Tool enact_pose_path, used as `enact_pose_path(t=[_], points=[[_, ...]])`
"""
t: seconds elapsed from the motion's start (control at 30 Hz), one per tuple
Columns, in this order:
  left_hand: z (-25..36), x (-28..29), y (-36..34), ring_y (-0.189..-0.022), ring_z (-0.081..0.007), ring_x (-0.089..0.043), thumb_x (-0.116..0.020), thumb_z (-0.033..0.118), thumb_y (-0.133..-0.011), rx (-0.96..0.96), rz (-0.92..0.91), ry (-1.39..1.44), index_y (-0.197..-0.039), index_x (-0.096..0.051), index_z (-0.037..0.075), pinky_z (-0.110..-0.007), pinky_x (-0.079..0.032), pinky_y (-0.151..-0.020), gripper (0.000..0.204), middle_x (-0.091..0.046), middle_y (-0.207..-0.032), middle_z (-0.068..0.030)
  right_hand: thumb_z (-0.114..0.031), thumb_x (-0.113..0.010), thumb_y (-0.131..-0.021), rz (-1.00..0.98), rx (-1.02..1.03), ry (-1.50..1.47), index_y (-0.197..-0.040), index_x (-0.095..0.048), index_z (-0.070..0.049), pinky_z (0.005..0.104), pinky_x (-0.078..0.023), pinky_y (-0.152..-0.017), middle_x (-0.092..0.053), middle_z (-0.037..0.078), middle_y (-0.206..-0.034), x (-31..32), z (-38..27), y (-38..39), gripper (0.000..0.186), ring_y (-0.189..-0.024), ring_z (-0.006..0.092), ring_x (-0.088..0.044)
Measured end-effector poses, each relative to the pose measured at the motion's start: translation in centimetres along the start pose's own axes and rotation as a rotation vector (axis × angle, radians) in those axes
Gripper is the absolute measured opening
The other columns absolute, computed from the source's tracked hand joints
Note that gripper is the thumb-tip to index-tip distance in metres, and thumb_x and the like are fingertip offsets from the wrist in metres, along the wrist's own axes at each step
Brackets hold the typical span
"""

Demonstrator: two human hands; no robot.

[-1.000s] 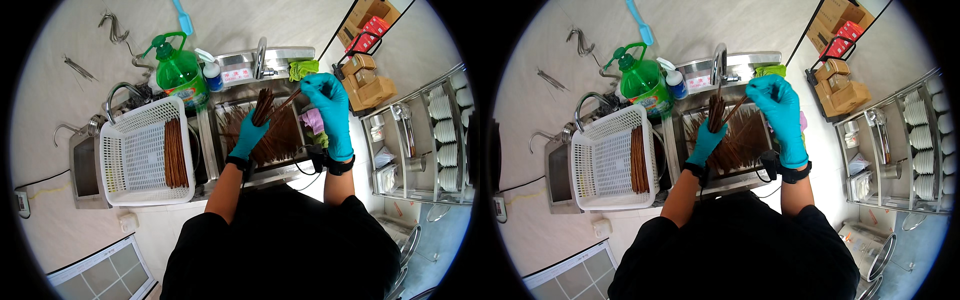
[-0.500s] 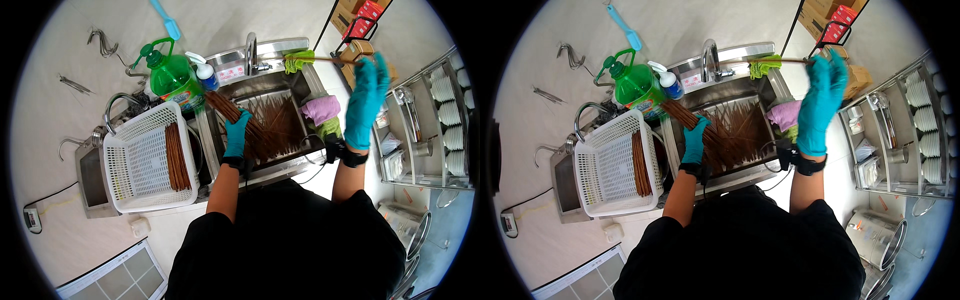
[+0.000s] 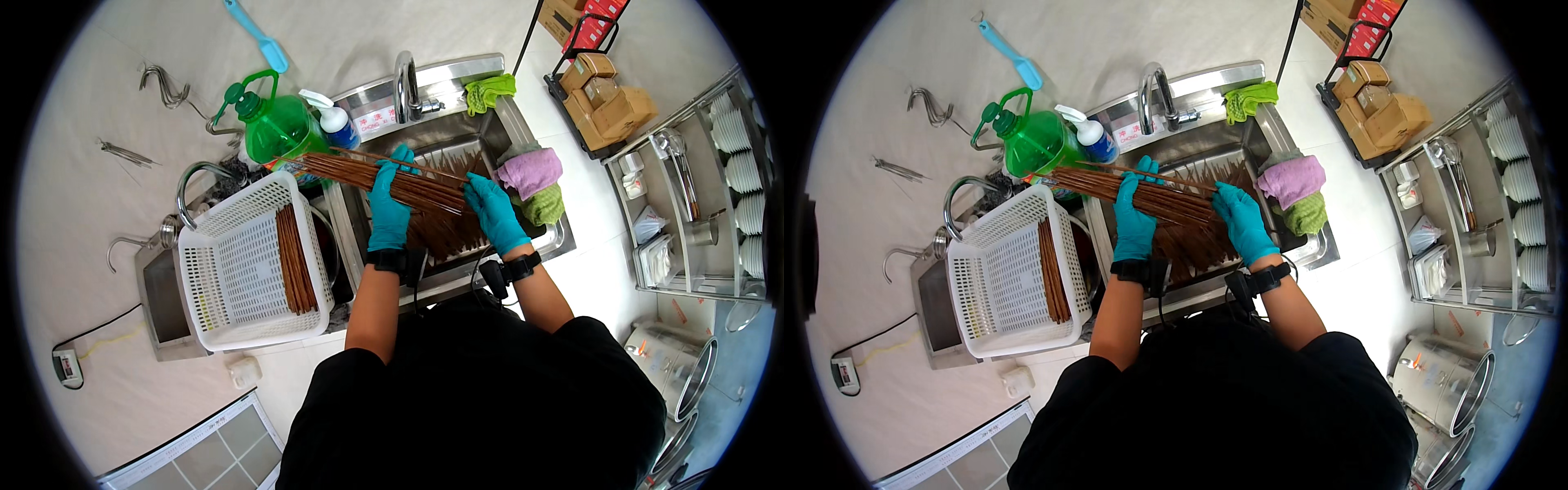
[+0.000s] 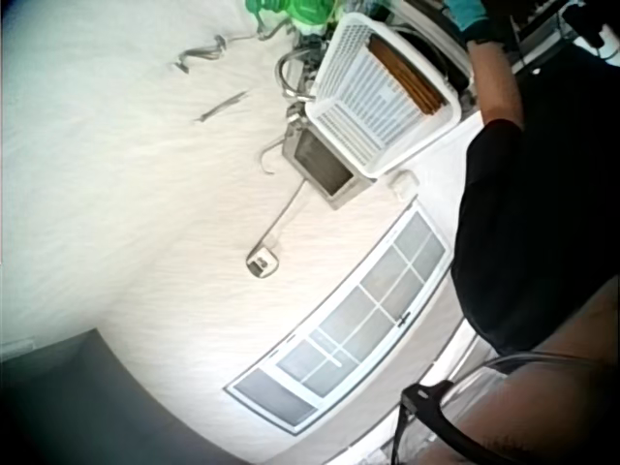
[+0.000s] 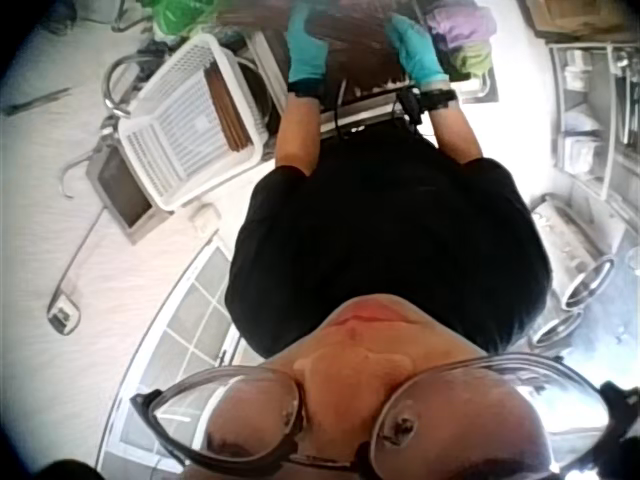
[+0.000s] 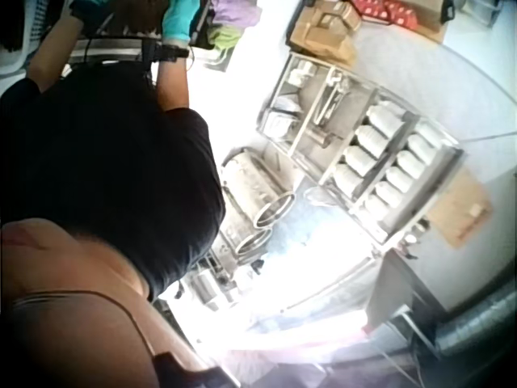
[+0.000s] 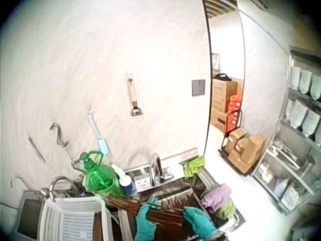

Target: The person washes a bunch of wooden chopsticks in a sink, transferring them between the sink and a white plastic basket.

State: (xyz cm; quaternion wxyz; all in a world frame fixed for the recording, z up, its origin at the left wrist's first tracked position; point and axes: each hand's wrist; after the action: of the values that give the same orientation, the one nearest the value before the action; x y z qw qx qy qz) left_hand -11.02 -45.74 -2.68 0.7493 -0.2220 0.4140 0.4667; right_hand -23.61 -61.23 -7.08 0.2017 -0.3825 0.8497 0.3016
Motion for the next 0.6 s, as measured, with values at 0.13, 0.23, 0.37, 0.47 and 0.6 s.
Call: enact_pose_path(t=[0.13, 0.23, 0.37, 0.47, 0.6], points=[[0.1, 0.7, -0.3, -0.113, -0.0287, -0.05, -0.057, 0.013, -0.085, 0.0, 0.079, 0.016, -0.1, -0.054, 0.008, -0.044, -0.042, -0.097, 0.016, -0.054, -0.117, -0.0145, -0.015, -0.059, -0.087, -0.096, 0.015, 0.296, -0.106, -0.061, -0.004, 0.0242, -0.046, -0.078, -0.063, 0.003, -0.094, -0.5, -0.7, 0.7, 0.023, -0.083, 0.0104, -0.059], [-0.1, 1.0, -0.4, -0.102, -0.0256, -0.055, -0.058, 0.011, -0.084, -0.064, 0.168, 0.095, -0.099, -0.054, 0.008, -0.043, -0.045, -0.092, 0.016, -0.059, -0.099, -0.0104, -0.016, -0.059, -0.087, -0.172, 0.048, 0.431, -0.106, -0.062, -0.004, 0.023, -0.045, -0.077, -0.062, 0.001, -0.092, -0.8, -0.8, 1.0, 0.022, -0.084, 0.0106, -0.057], [0.4, 1.6, -0.4, -0.087, -0.0216, -0.058, -0.06, 0.005, -0.081, -0.102, 0.02, -0.024, -0.097, -0.054, 0.007, -0.039, -0.049, -0.082, 0.016, -0.057, -0.088, -0.0077, -0.013, -0.06, -0.085, -0.159, 0.099, 0.564, -0.11, -0.06, -0.005, 0.023, -0.045, -0.075, -0.062, 0.001, -0.093, -1.6, -1.3, 1.1, 0.026, -0.082, 0.0091, -0.056], [0.8, -0.1, 0.2, -0.078, -0.0184, -0.058, -0.061, 0.003, -0.08, -0.161, -0.018, -0.29, -0.096, -0.054, 0.006, -0.035, -0.051, -0.075, 0.017, -0.057, -0.086, -0.0067, -0.01, -0.064, -0.081, -0.07, 0.278, 0.864, -0.113, -0.057, -0.006, 0.0259, -0.046, -0.08, -0.058, 0.005, -0.102, -0.6, -1.9, -0.1, 0.033, -0.092, 0.0135, -0.057], [0.1, 0.5, 0.3, -0.075, -0.0172, -0.059, -0.061, -0.001, -0.079, -0.04, -0.048, -0.112, -0.095, -0.056, 0.003, -0.03, -0.051, -0.068, 0.017, -0.059, -0.086, -0.0065, -0.006, -0.062, -0.081, -0.232, 0.562, 0.773, -0.113, -0.057, -0.007, 0.0275, -0.045, -0.086, -0.053, 0.008, -0.111, -5.6, -6.7, 2.1, 0.032, -0.101, 0.0155, -0.054]])
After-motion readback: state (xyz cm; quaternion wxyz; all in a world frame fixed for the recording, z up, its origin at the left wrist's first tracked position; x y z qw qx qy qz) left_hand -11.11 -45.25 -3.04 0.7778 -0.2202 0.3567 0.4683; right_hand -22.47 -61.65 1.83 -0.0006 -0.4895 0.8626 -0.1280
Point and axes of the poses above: each hand's wrist, its own y-axis away from the middle knuckle, its own x-axis out of the back of the hand, z = x × y
